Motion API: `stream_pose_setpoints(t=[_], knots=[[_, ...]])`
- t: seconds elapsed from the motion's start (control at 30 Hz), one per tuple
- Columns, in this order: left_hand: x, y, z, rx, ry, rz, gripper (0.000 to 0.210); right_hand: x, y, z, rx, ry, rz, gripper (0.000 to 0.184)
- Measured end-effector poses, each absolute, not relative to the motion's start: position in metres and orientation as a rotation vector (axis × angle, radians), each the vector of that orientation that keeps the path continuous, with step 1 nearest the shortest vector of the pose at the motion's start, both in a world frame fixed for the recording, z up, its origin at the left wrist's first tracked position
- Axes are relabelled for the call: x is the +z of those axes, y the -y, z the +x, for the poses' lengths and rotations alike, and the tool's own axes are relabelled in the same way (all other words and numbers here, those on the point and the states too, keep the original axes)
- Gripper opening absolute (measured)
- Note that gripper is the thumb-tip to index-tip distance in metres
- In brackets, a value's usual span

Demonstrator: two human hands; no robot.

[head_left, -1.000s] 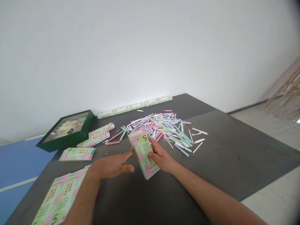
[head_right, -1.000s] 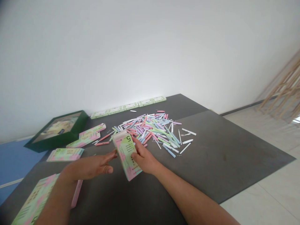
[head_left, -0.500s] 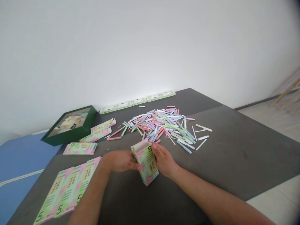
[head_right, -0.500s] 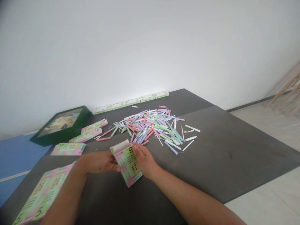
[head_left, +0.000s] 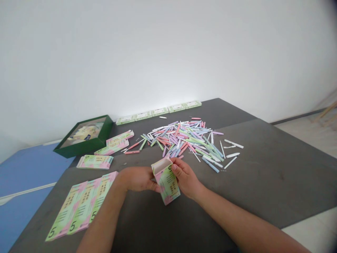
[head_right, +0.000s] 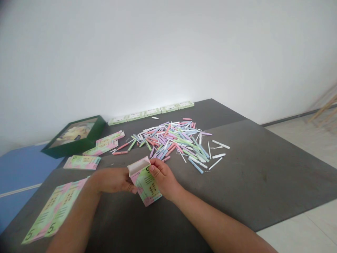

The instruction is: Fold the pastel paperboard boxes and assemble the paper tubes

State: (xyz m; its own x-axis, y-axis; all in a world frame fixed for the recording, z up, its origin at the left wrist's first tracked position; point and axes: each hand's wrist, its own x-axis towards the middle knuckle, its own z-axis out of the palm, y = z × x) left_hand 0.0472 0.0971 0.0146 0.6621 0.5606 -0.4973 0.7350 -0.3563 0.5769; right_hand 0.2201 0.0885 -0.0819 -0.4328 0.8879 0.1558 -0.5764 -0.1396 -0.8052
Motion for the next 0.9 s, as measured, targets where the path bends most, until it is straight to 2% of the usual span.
stream_pose_setpoints(t=[0.27, 0.5, 0.9], knots=[[0.020, -0.094, 0.039, -0.260, -0.990, 2.069, 0.067, -0.083, -0.096, 0.224, 1.701, 1.037, -0.466, 0.026], [0.037, -0.060, 0.024, -0.348, -1.326, 2.118, 0.090, -0.075, -0.099, 0.228, 1.632, 1.077, -0.503, 0.028], [0.040, -0.035, 0.036, -0.273, -1.397, 2.143, 0.096, -0.077, -0.096, 0.228, 1.603, 1.216, -0.385, 0.028]])
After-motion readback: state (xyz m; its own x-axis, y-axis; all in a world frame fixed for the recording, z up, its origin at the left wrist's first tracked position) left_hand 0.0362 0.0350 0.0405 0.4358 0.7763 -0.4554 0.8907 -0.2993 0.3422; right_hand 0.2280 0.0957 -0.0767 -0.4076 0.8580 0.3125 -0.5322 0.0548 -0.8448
